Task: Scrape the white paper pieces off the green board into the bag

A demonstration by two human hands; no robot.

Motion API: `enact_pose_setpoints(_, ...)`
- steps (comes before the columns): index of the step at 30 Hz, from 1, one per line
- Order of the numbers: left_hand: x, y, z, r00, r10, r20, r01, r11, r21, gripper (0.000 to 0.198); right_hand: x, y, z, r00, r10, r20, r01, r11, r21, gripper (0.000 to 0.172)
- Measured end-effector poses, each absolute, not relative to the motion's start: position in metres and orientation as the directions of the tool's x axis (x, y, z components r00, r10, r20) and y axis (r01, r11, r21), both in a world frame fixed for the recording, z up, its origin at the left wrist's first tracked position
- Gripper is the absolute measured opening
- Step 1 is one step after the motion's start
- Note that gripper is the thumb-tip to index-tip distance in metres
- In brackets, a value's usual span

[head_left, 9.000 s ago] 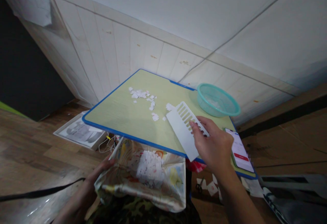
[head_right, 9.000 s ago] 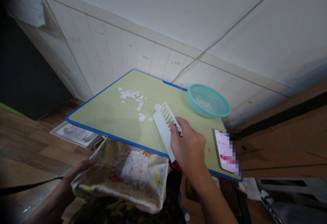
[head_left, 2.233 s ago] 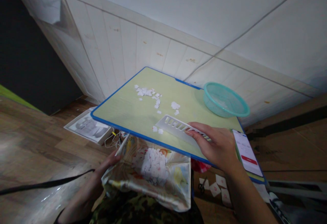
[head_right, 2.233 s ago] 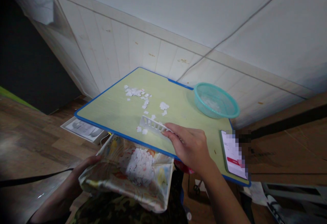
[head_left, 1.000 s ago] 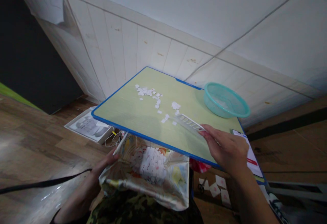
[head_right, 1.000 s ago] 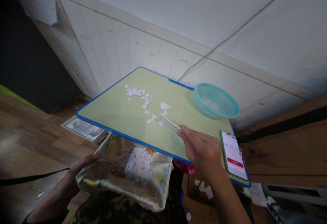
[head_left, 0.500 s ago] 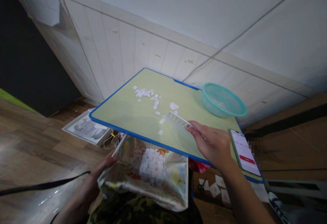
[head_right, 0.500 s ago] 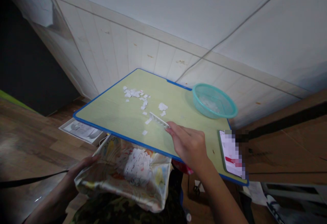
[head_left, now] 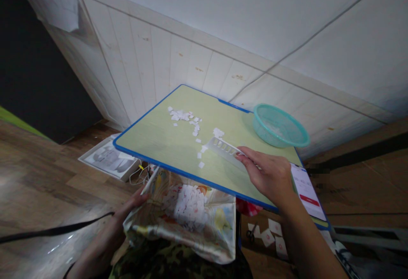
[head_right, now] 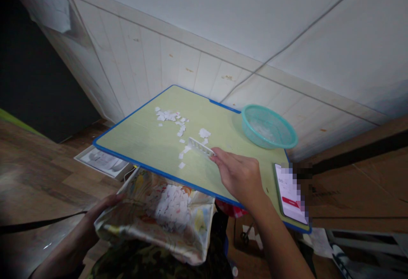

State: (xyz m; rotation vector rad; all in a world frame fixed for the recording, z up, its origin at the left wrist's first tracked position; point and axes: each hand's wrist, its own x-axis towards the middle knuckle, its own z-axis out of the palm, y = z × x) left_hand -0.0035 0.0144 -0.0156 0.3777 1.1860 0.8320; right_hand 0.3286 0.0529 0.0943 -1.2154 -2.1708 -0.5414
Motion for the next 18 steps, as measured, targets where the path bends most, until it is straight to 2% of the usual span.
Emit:
enact_pose_setpoints(7, -0.003, 0.009, -0.006, 0.176, 0.731, -0.659, -0.373, 0.669, 0.643, 0.050, 0.327, 0.056, 0.099, -0.446, 0.638, 0.628, 0.860, 0.500, 0.103, 0.015)
enact_pose_setpoints(13, -0.005, 0.012, -0.013, 0.123, 0.728, -0.674, -0.377, 0.663, 0.647, 0.050, 0.324, 0.055, 0.100, -0.447, 0.592, 0.670, 0.875, 0.445, 0.190, 0.017)
enact_pose_setpoints(18, -0.003, 0.015, -0.017, 0.114, 0.719, -0.686, -0.396, 0.666, 0.633, 0.062, 0.319, 0.047, 0.102, -0.443, 0.604, 0.663, 0.863, 0.486, 0.134, 0.014)
